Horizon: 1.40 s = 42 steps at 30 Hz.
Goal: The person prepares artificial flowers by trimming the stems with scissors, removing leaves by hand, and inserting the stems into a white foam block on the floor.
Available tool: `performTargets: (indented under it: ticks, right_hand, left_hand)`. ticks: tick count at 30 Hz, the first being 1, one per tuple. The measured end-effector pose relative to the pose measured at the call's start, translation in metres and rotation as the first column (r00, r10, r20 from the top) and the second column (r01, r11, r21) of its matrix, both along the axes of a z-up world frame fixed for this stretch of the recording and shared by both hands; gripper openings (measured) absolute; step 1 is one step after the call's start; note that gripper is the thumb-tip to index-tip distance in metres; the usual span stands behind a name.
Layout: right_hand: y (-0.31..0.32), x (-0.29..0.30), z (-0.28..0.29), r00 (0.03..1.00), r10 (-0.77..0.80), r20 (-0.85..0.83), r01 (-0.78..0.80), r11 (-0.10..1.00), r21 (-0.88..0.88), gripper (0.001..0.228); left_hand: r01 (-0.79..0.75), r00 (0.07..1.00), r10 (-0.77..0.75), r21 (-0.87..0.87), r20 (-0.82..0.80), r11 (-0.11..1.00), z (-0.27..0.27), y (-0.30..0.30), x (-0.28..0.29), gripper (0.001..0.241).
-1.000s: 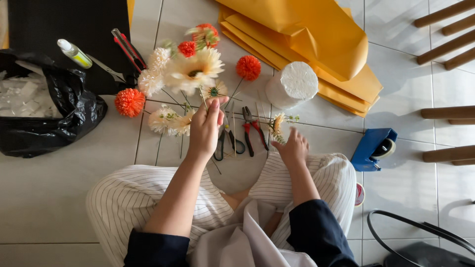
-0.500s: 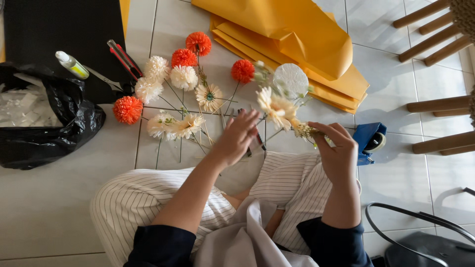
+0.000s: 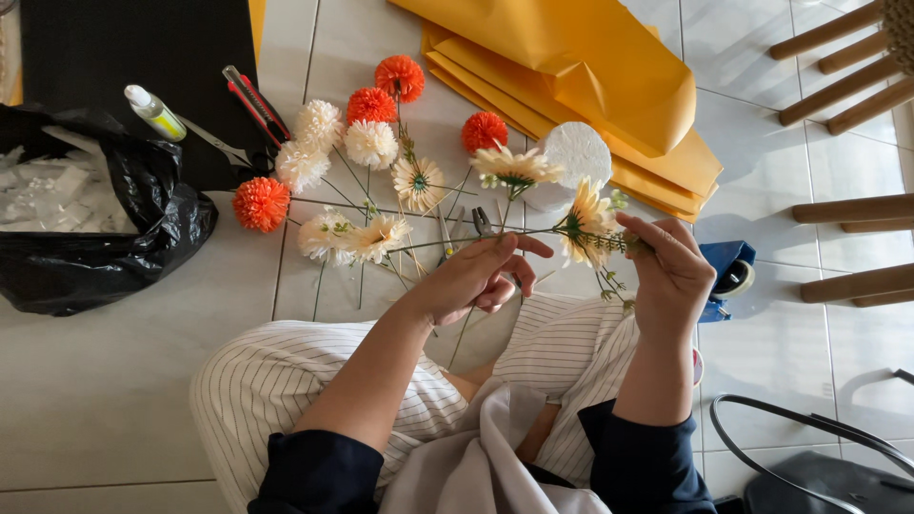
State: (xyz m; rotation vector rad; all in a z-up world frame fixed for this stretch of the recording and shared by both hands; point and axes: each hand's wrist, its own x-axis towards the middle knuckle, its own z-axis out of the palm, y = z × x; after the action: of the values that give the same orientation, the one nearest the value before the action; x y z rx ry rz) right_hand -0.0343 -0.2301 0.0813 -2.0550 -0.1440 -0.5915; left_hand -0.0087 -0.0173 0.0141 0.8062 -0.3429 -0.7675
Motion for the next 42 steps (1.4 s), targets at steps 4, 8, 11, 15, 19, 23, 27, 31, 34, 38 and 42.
performTargets:
  ticks: [4, 8, 11, 15, 19, 23, 27, 31, 34, 38, 42]
  right_hand:
    - [-0.004, 0.001, 0.001, 0.999, 0.014, 0.049, -0.013, 0.999, -0.031, 0.028]
    - [-0.009, 0.000, 0.001, 0.999, 0.000, 0.052, 0.003, 0.998, -0.058, 0.028]
    - [-0.005, -0.001, 0.000, 0.999, -0.003, 0.042, 0.005, 0.999, -0.038, 0.027]
    - [0.002, 0.001, -0.010, 0.999, -0.031, -0.041, 0.029, 0.999, -0.045, 0.032]
    - [0.018, -0.009, -0.019, 0.958, -0.270, 0.101, 0.281, 0.952, -0.122, 0.050]
    - [0.024, -0.023, -0.032, 0.923, -0.294, 0.248, 0.330, 0.936, -0.118, 0.028]
    - [-0.010, -0.020, -0.114, 0.998, 0.056, 0.042, -0.028, 0.867, -0.498, 0.021]
    - [-0.031, -0.024, -0.136, 0.948, 0.313, 0.063, -0.134, 0.568, -0.812, 0.037]
    - [0.000, -0.021, -0.121, 0.941, 0.340, 0.007, -0.300, 0.840, -0.453, 0.037]
    - [0.014, -0.031, -0.094, 0.927, 0.374, -0.037, -0.374, 0.927, 0.004, 0.038]
    - [0.036, -0.027, -0.070, 0.897, 0.438, -0.056, -0.294, 0.686, 0.666, 0.040]
  left_hand:
    - [-0.041, 0.999, 0.041, -0.020, -0.015, 0.999, 0.005, 0.000, 0.002, 0.045]
    - [-0.153, 0.988, 0.153, -0.008, -0.010, 0.988, -0.005, -0.004, 0.008, 0.046]
    - [-0.288, 0.957, 0.287, -0.017, -0.047, 0.958, -0.014, -0.009, 0.009, 0.039]
    - [-0.384, 0.923, 0.383, -0.015, -0.038, 0.923, -0.011, -0.008, 0.009, 0.030]
    - [-0.474, 0.880, 0.474, -0.009, 0.016, 0.880, -0.007, -0.007, 0.008, 0.026]
    - [-0.575, 0.806, 0.543, 0.096, 0.235, 0.812, -0.029, -0.015, 0.007, 0.027]
    - [-0.767, 0.501, 0.389, 0.189, 0.773, 0.613, -0.055, -0.032, 0.003, 0.032]
    - [-0.885, -0.038, 0.146, -0.101, 0.989, 0.455, -0.035, -0.045, -0.012, 0.021]
    - [-0.879, -0.131, 0.130, -0.176, 0.983, 0.443, -0.016, -0.046, -0.018, 0.027]
    - [-0.859, -0.181, 0.177, -0.243, 0.967, 0.451, -0.014, -0.047, -0.016, 0.022]
    - [-0.871, -0.204, -0.019, -0.173, 0.979, 0.461, -0.003, -0.033, -0.015, 0.031]
